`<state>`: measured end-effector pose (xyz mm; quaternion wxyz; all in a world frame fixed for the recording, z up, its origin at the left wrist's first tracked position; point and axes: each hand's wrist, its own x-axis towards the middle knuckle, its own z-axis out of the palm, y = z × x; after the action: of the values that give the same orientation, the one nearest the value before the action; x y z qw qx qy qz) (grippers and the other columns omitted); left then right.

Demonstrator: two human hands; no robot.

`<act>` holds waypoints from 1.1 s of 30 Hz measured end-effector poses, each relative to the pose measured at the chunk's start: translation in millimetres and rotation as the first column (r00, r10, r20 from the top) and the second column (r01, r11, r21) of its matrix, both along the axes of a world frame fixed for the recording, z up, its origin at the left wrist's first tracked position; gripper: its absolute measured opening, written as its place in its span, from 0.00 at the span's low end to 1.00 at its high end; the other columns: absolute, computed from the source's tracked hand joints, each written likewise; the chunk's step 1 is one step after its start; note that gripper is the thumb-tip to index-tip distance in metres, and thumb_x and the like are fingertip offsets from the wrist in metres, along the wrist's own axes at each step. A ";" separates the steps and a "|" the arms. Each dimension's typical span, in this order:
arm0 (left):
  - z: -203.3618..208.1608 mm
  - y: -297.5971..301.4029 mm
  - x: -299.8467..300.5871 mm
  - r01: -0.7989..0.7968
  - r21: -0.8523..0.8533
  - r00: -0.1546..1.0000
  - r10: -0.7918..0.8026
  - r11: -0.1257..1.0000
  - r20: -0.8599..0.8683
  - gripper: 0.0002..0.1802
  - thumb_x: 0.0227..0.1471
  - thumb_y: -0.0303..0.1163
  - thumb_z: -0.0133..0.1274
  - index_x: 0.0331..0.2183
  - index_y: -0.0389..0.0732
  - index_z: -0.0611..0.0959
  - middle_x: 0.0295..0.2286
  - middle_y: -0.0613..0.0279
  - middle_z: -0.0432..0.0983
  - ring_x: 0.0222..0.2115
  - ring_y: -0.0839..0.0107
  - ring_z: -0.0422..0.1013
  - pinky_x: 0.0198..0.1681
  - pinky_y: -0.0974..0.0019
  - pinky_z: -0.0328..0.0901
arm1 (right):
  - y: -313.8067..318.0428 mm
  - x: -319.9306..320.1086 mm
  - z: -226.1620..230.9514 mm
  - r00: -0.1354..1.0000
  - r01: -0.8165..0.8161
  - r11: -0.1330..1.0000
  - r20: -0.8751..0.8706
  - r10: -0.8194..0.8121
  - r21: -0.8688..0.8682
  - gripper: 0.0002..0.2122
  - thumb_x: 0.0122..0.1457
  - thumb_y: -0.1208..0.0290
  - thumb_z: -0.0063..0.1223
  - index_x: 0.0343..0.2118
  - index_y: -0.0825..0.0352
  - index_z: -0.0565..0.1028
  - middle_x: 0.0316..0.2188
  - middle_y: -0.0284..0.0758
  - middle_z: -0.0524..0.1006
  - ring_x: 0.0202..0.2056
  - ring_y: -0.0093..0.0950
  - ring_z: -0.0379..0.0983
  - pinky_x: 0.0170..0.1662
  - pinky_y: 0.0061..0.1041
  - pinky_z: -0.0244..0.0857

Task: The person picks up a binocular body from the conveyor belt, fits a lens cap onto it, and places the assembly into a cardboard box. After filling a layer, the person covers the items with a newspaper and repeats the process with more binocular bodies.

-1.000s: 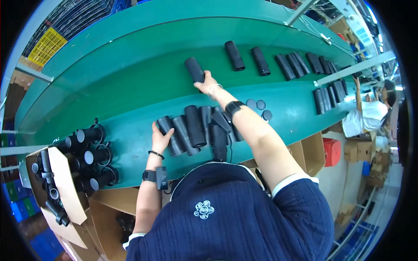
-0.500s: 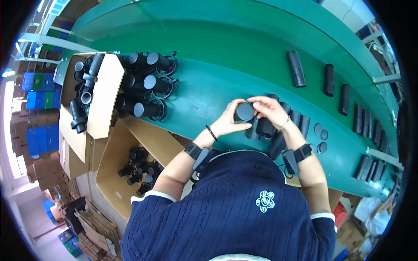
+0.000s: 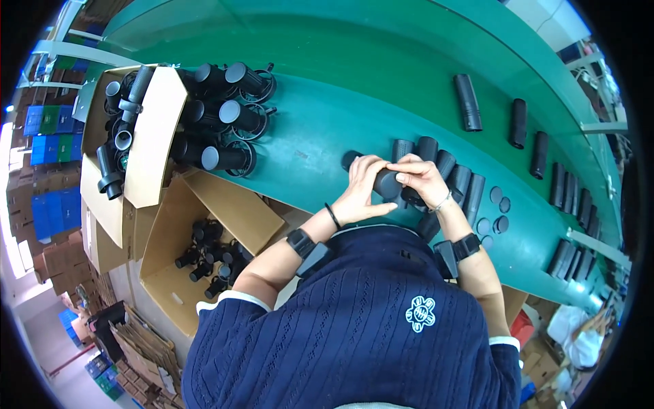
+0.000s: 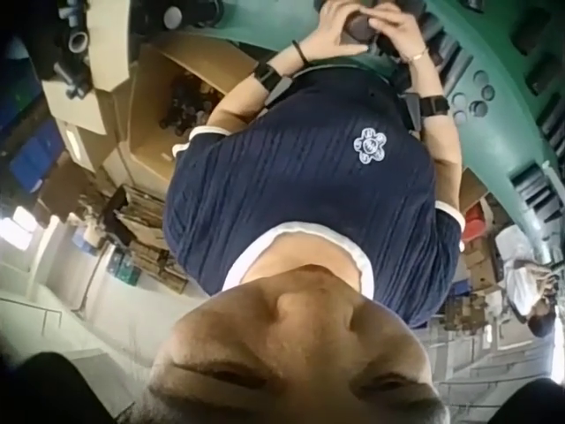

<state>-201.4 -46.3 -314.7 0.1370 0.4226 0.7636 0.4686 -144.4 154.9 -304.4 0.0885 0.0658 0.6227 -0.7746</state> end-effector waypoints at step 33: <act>9.7 -27.6 -20.8 -0.106 0.062 0.940 0.079 0.992 0.333 0.36 0.41 0.30 0.63 0.51 0.38 0.65 0.44 0.53 0.70 0.47 0.60 0.68 0.49 0.61 0.63 | -39.3 -29.2 26.6 0.959 -0.093 0.901 -0.206 0.196 0.424 0.32 0.39 0.83 0.60 0.53 0.62 0.68 0.47 0.36 0.70 0.42 0.28 0.69 0.38 0.22 0.67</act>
<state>-222.2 -73.9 -305.0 0.2239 0.3069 0.7298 0.5683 -173.6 115.5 -277.8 0.0533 -0.0593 0.7805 -0.6201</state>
